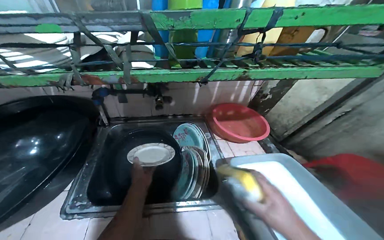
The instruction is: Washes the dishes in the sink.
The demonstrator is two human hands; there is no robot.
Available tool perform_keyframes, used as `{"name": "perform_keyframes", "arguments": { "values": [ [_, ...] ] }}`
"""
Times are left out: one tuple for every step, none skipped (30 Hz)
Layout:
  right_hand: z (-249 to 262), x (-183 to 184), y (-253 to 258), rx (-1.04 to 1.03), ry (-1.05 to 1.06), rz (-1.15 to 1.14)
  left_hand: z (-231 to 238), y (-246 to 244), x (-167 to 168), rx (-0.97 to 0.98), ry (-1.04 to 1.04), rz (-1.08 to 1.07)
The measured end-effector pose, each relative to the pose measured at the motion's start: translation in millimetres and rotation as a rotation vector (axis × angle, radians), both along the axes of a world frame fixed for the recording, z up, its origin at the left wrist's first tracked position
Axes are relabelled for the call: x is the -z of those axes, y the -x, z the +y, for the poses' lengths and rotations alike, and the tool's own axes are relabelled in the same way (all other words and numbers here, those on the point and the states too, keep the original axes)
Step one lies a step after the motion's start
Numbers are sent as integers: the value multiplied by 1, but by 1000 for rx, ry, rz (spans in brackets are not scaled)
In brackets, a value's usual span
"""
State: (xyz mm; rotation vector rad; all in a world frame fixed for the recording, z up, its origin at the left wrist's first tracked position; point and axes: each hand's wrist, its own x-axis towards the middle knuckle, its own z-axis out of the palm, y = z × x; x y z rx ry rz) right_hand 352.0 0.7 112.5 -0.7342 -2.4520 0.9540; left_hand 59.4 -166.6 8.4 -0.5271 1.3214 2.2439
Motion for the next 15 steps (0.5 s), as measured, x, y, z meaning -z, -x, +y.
{"name": "perform_keyframes", "arguments": {
  "values": [
    [19,0,-21,99,2,-53,6,-4,2,29,-11,-11],
    [40,6,-41,171,-3,-114,15,-11,-3,57,-13,-37],
    [61,19,-60,205,-23,-174,27,-17,-14,64,-31,-84],
    [79,35,-78,213,-57,-230,40,-20,-27,55,-67,-135],
    [92,50,-92,207,-86,-279,54,-19,-42,40,-119,-177],
    [98,60,-101,197,-102,-328,66,-16,-61,37,-178,-187],
    [97,61,-104,189,-116,-379,75,-12,-81,56,-237,-155],
    [88,54,-102,187,-118,-428,79,-8,-101,78,-298,-86],
    [75,40,-95,192,-91,-474,80,-6,-120,88,-382,0],
    [64,28,-88,195,-53,-494,79,-4,-140,79,-482,93],
    [52,12,-78,193,-14,-518,76,-5,-159,52,-576,168],
    [44,-1,-70,194,12,-542,74,-6,-178,4,-645,213],
    [34,-17,-59,227,55,-568,71,-5,-192,-32,-715,247],
    [23,-35,-47,306,140,-570,68,0,-199,-60,-783,300],
    [20,-41,-44,362,209,-518,65,13,-197,-79,-851,394]
  ]
}}
